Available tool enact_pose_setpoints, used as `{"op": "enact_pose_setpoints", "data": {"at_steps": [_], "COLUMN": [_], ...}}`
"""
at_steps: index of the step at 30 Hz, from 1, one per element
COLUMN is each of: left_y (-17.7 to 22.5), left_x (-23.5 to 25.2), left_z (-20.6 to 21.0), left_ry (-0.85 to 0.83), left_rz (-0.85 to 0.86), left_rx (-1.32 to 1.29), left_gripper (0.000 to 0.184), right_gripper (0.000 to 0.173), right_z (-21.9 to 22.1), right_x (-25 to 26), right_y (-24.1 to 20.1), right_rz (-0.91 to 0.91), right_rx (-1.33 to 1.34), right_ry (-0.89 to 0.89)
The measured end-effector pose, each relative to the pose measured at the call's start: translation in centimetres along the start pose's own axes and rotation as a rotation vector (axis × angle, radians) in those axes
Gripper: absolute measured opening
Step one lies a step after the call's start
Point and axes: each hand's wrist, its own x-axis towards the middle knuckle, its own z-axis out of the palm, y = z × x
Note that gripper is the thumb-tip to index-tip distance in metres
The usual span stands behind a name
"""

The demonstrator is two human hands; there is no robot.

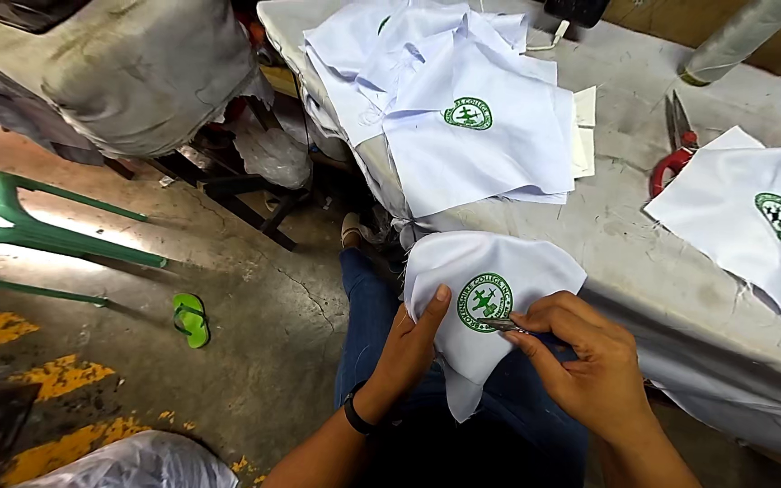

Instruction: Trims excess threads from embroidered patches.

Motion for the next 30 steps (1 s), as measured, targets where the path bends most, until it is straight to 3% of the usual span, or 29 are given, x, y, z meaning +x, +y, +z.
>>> {"op": "enact_pose_setpoints", "data": {"at_steps": [8,13,18,21,23,27,30], "left_y": [1.7,8.2,14.1,14.5,13.4,10.7,10.3], "left_x": [1.2,3.7,7.6,11.9,15.5,20.7,21.2], "left_z": [-1.6,-0.9,2.8,4.3,3.6,1.2,1.0], "left_ry": [0.027,0.017,-0.084,-0.042,0.041,0.159,0.235], "left_rz": [0.207,0.496,0.798,0.753,0.664,0.495,0.518], "left_rx": [0.191,0.323,0.237,0.388,0.657,1.256,1.367], "left_gripper": [0.016,0.031,0.044,0.036,0.035,0.063,0.081], "right_gripper": [0.025,0.024,0.021,0.022,0.020,0.035,0.048], "right_z": [-4.4,-7.8,-7.7,-7.2,-7.0,-7.3,-8.6], "right_x": [0.9,1.4,1.4,1.1,1.1,1.4,2.5], "right_y": [2.1,5.3,7.2,7.2,7.4,7.6,7.5], "right_rz": [0.051,0.093,0.164,0.161,0.155,0.277,0.421], "right_rx": [0.111,0.151,0.278,0.246,0.223,0.043,-0.380], "right_ry": [0.299,0.480,0.619,0.642,0.636,0.571,0.438]}}
